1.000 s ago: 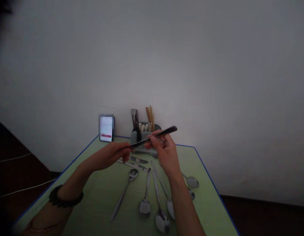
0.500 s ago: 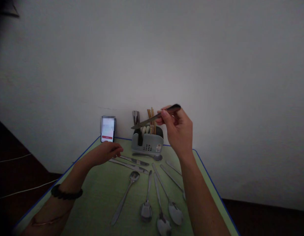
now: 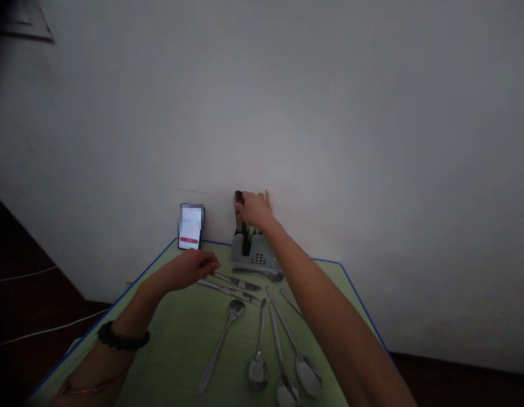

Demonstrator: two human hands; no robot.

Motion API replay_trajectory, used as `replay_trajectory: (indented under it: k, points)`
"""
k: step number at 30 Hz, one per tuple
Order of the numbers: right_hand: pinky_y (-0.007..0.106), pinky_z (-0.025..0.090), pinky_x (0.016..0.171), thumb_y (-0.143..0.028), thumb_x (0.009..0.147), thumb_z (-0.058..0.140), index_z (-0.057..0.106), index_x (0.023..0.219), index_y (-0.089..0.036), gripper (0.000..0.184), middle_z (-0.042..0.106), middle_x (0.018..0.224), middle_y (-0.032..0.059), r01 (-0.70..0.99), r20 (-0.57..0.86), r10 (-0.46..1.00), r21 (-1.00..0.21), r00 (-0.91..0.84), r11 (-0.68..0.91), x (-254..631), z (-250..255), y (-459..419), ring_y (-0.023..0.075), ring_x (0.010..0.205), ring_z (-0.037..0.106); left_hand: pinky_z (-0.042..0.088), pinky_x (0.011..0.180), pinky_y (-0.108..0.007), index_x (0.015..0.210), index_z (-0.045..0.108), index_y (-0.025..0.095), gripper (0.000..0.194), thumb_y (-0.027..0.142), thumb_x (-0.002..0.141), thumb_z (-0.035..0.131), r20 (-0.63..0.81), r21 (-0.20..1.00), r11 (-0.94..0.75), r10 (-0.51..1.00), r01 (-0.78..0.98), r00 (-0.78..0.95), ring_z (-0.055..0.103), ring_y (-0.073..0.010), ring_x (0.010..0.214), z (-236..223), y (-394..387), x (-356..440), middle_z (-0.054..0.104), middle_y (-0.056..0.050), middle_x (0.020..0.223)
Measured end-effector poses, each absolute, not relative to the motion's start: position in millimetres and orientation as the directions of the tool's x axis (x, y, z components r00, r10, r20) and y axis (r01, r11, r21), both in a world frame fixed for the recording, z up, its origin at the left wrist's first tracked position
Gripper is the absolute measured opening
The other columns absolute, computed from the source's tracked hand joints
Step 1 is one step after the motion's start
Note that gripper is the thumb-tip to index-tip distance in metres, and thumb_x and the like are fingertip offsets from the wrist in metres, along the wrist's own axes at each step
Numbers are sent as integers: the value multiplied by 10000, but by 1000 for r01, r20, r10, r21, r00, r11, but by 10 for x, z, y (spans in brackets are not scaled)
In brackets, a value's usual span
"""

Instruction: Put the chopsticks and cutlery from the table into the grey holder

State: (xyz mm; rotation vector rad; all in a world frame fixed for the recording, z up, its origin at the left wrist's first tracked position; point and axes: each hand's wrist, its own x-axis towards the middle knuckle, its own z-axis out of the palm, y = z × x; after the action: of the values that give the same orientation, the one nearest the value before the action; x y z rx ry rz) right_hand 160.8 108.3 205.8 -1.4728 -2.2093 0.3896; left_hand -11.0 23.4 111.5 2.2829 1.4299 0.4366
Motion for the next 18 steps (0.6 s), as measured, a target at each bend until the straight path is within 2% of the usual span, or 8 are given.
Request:
replay_trajectory:
  k: [6,11,18]
  points:
    - [282,496,719,-194,878,484,575,943,-117,135,702,805,124,855,143,957,-431,-251,289,1464,1864,1174,192,746,678,378,575,-221,835,648,156,277,336,858,438,39,517,-394,898,760,439,592,-142,646,1134,225,-113,694,-42,773]
    - [298,477,802,-189,879,466,568,982,-106,168,697,905,150,886,134,971,-401,-196,234,1423,1800,1198,212,900,658,387,583,-232,848,654,158,283,340,859,437,29,512,-388,900,766,436,603,-157,669,1121,242,-116,699,-52,795]
    - [324,445,873,-159,865,453,514,1092,-36,264,620,1095,232,904,164,982,-398,-96,155,1456,1692,1141,255,1071,583,396,604,-241,860,665,157,271,321,852,450,-17,490,-393,888,778,459,610,-166,690,1045,272,-70,700,-66,813]
